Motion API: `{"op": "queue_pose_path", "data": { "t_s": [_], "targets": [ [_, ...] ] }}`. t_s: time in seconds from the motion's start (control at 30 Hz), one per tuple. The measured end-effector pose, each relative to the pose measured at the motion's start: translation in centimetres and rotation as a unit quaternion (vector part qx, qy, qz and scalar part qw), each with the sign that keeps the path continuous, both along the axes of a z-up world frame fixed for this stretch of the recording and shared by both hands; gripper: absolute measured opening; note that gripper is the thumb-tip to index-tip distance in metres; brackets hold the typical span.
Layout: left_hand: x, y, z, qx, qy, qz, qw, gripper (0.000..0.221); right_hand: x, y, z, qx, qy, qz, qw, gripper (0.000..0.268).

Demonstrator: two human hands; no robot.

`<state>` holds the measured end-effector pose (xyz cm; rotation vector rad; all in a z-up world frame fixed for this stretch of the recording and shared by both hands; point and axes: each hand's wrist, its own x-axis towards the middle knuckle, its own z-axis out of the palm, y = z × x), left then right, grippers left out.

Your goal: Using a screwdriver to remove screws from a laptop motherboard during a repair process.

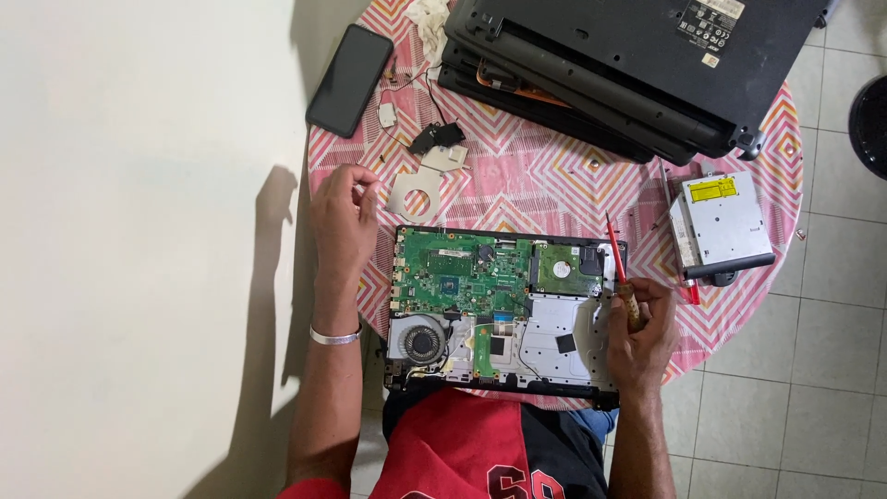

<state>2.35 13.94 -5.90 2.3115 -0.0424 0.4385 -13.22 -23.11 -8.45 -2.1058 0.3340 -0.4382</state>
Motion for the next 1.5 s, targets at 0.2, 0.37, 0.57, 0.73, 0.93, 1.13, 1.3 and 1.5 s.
{"op": "queue_pose_path", "data": {
  "t_s": [0.2, 0.37, 0.57, 0.73, 0.93, 1.13, 1.3, 1.5],
  "targets": [
    [-2.7, -4.3, -0.9, -0.046, 0.038, -0.125, 0.990, 0.016, -0.3, -0.3, -0.4, -0.013, 0.015, 0.000, 1.000, 0.029],
    [-2.9, -5.3, -1.4, 0.020, 0.061, -0.184, 0.981, 0.019, -0.1, 0.1, 0.1, -0.015, 0.013, 0.001, 1.000, 0.027],
    [-2.9, -5.5, -0.6, 0.091, 0.084, -0.219, 0.968, 0.021, -0.1, 0.3, 0.4, -0.008, 0.011, -0.001, 1.000, 0.029],
    [-2.7, -5.6, -0.3, 0.120, 0.107, -0.219, 0.962, 0.019, 0.0, 0.6, 0.9, 0.001, 0.009, -0.003, 1.000, 0.030],
    [-2.6, -5.8, 0.0, 0.149, 0.117, -0.224, 0.956, 0.018, 0.0, 0.4, 0.8, -0.003, 0.011, 0.004, 1.000, 0.029],
    [-2.4, -6.0, -0.5, 0.147, 0.110, -0.237, 0.954, 0.016, 0.0, 0.2, 0.6, 0.007, 0.010, 0.003, 1.000, 0.028],
    [-2.1, -5.3, -1.8, 0.097, 0.091, -0.240, 0.962, 0.012, 0.0, 0.4, 0.9, 0.002, 0.007, 0.005, 1.000, 0.030],
    [-2.1, -5.1, -1.4, 0.061, 0.091, -0.236, 0.966, 0.013, 0.1, 0.6, 1.3, 0.006, 0.008, 0.005, 1.000, 0.029]
  ]
}}
